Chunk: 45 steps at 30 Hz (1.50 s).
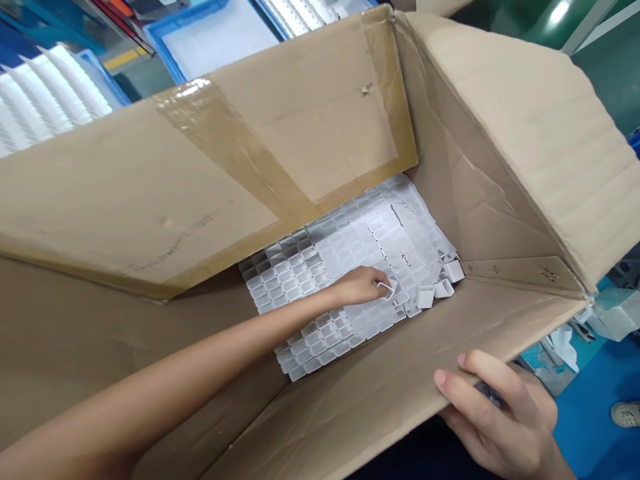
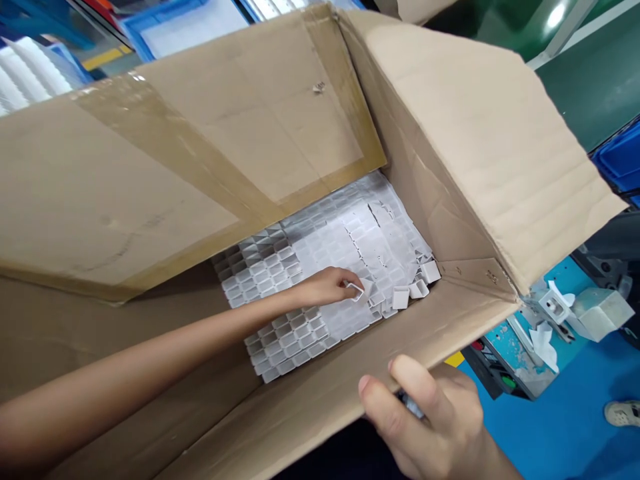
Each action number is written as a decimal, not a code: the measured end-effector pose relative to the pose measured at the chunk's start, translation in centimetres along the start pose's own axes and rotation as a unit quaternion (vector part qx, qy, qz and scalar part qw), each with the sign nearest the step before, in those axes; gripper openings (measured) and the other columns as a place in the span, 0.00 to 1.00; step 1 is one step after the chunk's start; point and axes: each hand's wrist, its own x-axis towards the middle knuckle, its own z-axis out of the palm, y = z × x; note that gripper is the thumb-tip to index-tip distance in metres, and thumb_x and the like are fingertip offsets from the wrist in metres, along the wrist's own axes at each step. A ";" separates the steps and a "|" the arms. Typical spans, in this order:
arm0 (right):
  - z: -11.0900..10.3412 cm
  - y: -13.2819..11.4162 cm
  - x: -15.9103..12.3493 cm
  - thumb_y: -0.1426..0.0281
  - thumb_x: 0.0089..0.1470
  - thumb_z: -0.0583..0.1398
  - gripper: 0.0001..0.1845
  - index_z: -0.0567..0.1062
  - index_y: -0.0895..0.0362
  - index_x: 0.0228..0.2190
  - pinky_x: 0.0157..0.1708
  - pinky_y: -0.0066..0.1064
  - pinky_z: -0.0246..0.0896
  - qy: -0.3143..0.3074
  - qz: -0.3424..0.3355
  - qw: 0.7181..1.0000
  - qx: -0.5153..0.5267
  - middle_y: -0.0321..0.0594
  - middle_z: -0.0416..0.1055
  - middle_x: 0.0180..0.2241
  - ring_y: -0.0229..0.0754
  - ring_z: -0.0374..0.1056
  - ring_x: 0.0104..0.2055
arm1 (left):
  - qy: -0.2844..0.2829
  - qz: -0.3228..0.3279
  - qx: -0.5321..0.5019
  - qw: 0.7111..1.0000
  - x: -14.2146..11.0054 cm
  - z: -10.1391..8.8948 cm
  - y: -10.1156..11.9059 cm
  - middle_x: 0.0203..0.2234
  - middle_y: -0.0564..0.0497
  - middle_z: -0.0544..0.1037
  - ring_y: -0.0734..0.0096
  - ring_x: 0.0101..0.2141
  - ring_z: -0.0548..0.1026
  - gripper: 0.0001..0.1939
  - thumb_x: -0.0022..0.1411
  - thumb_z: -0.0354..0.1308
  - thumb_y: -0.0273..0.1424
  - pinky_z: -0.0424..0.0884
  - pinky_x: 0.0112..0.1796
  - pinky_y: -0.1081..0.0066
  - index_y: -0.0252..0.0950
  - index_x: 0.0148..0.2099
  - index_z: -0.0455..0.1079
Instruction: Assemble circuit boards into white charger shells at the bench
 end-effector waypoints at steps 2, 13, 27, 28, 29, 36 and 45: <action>-0.1 0.0 0.1 0.75 0.60 0.56 0.08 0.75 0.54 0.35 0.27 0.27 0.63 -0.003 0.003 1.000 -0.001 0.37 0.68 0.36 0.31 0.67 0.27 | -0.035 -0.018 -0.002 0.999 0.5 0.0 0.0 0.29 0.52 0.80 0.68 0.30 0.78 0.12 0.58 0.53 0.29 0.69 0.30 0.74 0.36 0.41 0.76; -0.1 -0.1 0.4 0.76 0.62 0.53 0.10 0.75 0.55 0.36 0.26 0.28 0.62 -0.005 0.012 0.999 0.035 0.37 0.67 0.38 0.31 0.62 0.24 | -0.053 0.044 0.128 0.989 2.0 0.1 1.4 0.36 0.47 0.78 0.60 0.37 0.76 0.05 0.52 0.64 0.26 0.68 0.33 0.71 0.36 0.34 0.76; 0.1 -0.2 0.5 0.76 0.61 0.55 0.10 0.76 0.55 0.34 0.25 0.27 0.62 0.005 0.019 0.999 0.033 0.37 0.67 0.37 0.30 0.64 0.25 | -0.149 0.235 0.064 0.958 6.3 0.2 6.4 0.45 0.50 0.80 0.68 0.44 0.76 0.07 0.56 0.61 0.20 0.68 0.43 0.74 0.35 0.33 0.77; 0.1 -0.2 0.5 0.76 0.60 0.55 0.10 0.76 0.55 0.34 0.26 0.27 0.63 0.006 0.019 0.999 0.032 0.37 0.67 0.37 0.30 0.64 0.26 | -0.152 0.231 0.066 0.959 6.6 0.3 6.4 0.44 0.49 0.80 0.68 0.44 0.76 0.07 0.56 0.61 0.20 0.68 0.44 0.74 0.35 0.34 0.77; 0.0 -0.1 0.5 0.76 0.60 0.54 0.10 0.76 0.55 0.34 0.26 0.26 0.63 0.009 0.018 0.999 0.032 0.37 0.67 0.38 0.30 0.65 0.26 | -0.155 0.224 0.069 0.960 6.7 0.4 6.5 0.42 0.48 0.81 0.67 0.43 0.76 0.06 0.56 0.60 0.20 0.68 0.44 0.72 0.34 0.35 0.76; 0.2 0.0 0.4 0.75 0.59 0.57 0.08 0.77 0.55 0.33 0.27 0.26 0.64 0.015 0.006 1.000 0.023 0.37 0.69 0.36 0.30 0.66 0.26 | -0.209 0.157 0.088 0.961 7.0 0.1 6.9 0.35 0.50 0.78 0.68 0.36 0.76 0.06 0.63 0.59 0.28 0.74 0.41 0.63 0.31 0.42 0.73; 0.2 3.2 -1.9 0.80 0.52 0.65 0.09 0.79 0.57 0.35 0.40 0.31 0.63 0.020 -0.104 0.993 0.060 0.41 0.73 0.39 0.40 0.69 0.36 | -0.136 0.054 0.069 0.987 4.0 -0.3 8.8 0.37 0.50 0.79 0.73 0.33 0.78 0.07 0.67 0.56 0.28 0.77 0.34 0.71 0.32 0.43 0.74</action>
